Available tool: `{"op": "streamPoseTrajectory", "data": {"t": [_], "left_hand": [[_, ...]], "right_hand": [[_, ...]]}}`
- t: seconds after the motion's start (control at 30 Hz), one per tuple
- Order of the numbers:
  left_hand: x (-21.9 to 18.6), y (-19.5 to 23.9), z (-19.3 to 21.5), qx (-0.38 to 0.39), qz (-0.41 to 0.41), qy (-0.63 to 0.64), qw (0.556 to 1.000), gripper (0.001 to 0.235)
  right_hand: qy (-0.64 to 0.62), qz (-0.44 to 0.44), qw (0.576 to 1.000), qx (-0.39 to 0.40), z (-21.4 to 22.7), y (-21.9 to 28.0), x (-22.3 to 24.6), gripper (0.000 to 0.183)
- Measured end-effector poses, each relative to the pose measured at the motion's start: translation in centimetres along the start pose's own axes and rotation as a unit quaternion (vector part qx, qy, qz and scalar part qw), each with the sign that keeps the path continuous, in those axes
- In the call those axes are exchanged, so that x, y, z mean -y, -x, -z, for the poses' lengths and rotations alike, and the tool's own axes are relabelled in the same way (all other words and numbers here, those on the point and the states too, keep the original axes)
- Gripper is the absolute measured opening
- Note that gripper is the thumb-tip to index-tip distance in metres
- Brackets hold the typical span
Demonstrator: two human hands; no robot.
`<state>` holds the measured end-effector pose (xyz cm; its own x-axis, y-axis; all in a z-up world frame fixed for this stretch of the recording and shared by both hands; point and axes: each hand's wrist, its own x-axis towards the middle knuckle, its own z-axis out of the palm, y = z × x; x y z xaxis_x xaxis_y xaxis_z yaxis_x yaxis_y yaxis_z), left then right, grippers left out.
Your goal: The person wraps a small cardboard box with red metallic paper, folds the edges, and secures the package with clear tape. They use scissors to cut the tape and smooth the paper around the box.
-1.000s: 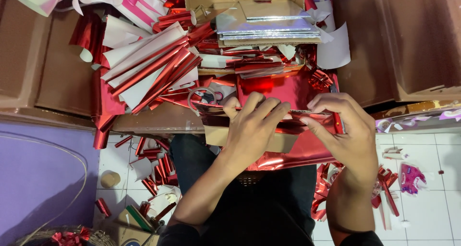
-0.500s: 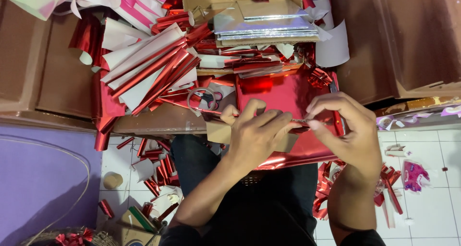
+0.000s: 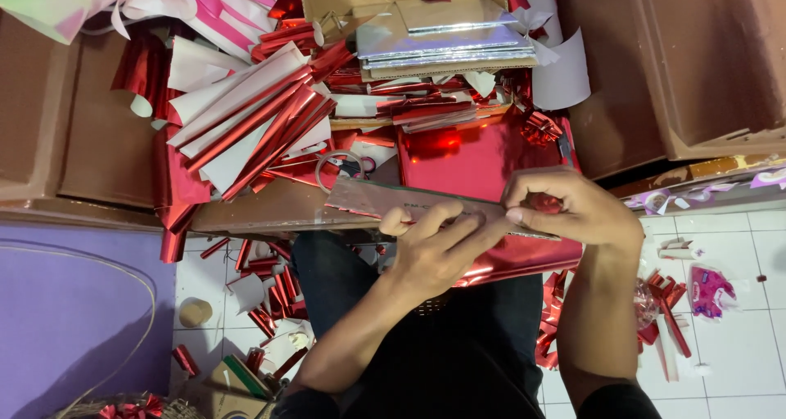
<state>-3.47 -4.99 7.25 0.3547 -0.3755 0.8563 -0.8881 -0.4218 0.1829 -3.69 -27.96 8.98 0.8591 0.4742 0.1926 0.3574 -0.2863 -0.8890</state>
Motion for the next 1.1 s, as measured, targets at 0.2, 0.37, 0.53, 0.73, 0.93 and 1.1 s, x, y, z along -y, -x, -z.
{"op": "streamPoseTrajectory", "data": {"t": [0.2, 0.37, 0.53, 0.73, 0.93, 1.1], "left_hand": [[-0.7, 0.0, 0.3, 0.037, 0.022, 0.017, 0.999, 0.034], [0.0, -2.0, 0.9, 0.018, 0.068, 0.041, 0.997, 0.035], [0.5, -1.2, -0.7, -0.018, 0.098, -0.008, 0.995, 0.033], [3.6, 4.5, -3.7, -0.165, 0.146, -0.115, 0.969, 0.03], [6.3, 10.4, -4.8, -0.056, 0.338, -0.047, 0.938, 0.07], [6.1, 15.3, -8.2, 0.086, 0.375, -0.077, 0.92, 0.051]], "right_hand": [[0.07, -0.113, 0.991, 0.014, -0.1, -0.1, -2.2, 0.017], [0.103, -0.063, 0.978, -0.169, -0.2, 1.8, -2.4, 0.018], [0.104, -0.023, 0.976, -0.192, -2.5, 1.5, 2.0, 0.035], [0.19, 0.018, 0.918, -0.348, -1.7, 2.3, -3.8, 0.023], [0.073, -0.021, 0.911, -0.405, -1.4, 0.5, -9.3, 0.033], [0.309, -0.099, 0.878, -0.352, -5.4, -2.6, -8.1, 0.066]]}}
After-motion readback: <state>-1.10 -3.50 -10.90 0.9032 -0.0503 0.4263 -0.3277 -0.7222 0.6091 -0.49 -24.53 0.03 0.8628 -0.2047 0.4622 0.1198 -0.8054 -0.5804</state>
